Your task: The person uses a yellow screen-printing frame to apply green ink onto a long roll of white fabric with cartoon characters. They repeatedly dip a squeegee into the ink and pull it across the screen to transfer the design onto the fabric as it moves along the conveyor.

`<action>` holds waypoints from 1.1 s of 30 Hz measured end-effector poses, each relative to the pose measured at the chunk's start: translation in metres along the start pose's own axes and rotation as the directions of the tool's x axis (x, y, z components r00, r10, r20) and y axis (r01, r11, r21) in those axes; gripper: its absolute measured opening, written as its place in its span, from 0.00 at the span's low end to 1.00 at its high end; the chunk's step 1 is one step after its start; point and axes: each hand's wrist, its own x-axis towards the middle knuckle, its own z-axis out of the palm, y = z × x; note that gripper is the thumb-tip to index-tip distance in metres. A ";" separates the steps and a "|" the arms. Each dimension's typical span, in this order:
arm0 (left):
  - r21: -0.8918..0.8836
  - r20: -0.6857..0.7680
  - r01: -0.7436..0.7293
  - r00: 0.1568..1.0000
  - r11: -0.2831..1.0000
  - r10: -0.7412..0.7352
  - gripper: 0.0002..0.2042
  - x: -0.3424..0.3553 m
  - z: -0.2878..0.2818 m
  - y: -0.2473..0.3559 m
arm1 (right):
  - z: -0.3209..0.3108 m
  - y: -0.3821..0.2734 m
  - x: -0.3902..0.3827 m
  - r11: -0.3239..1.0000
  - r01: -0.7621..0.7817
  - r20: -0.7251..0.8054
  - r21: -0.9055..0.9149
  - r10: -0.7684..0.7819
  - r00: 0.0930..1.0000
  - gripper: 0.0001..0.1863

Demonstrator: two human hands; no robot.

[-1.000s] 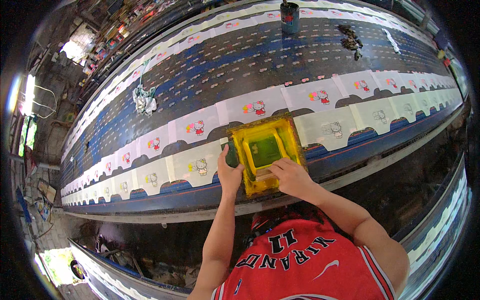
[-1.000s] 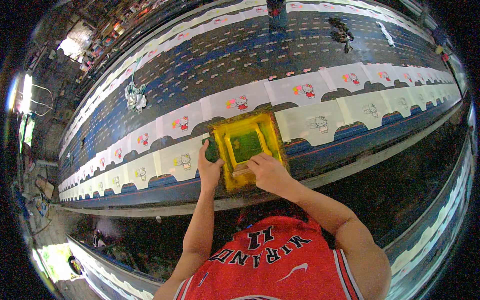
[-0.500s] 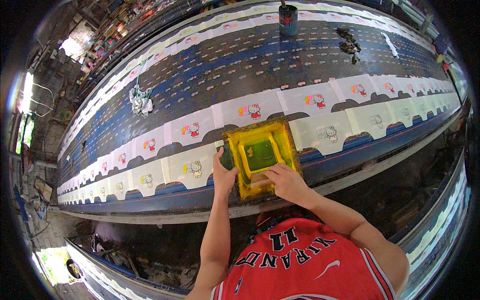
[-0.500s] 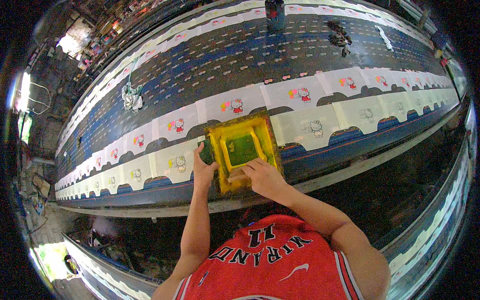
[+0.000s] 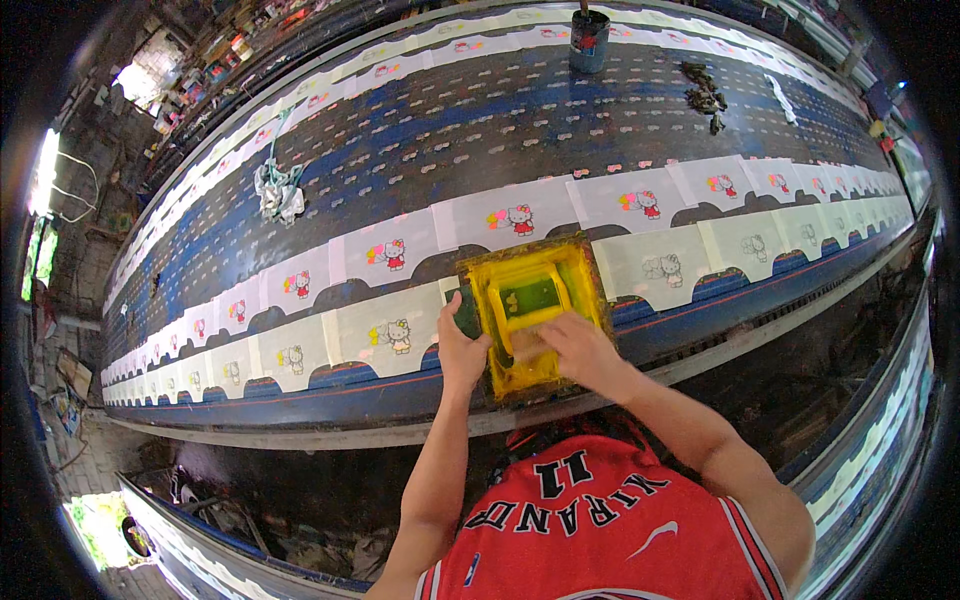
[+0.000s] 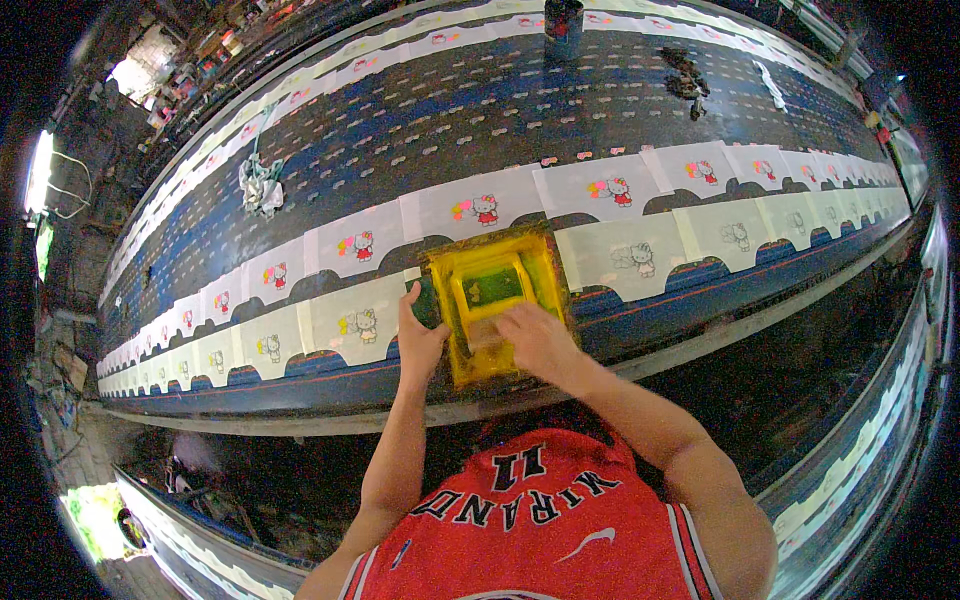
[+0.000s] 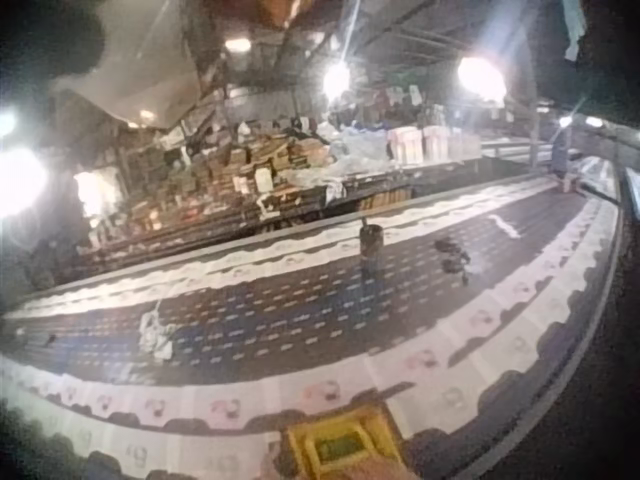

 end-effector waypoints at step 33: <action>-0.011 -0.055 -0.085 0.995 0.996 0.084 0.41 -0.015 0.174 0.108 | -0.155 0.101 -0.085 0.996 -0.081 0.024 -0.038 0.082 0.996 0.18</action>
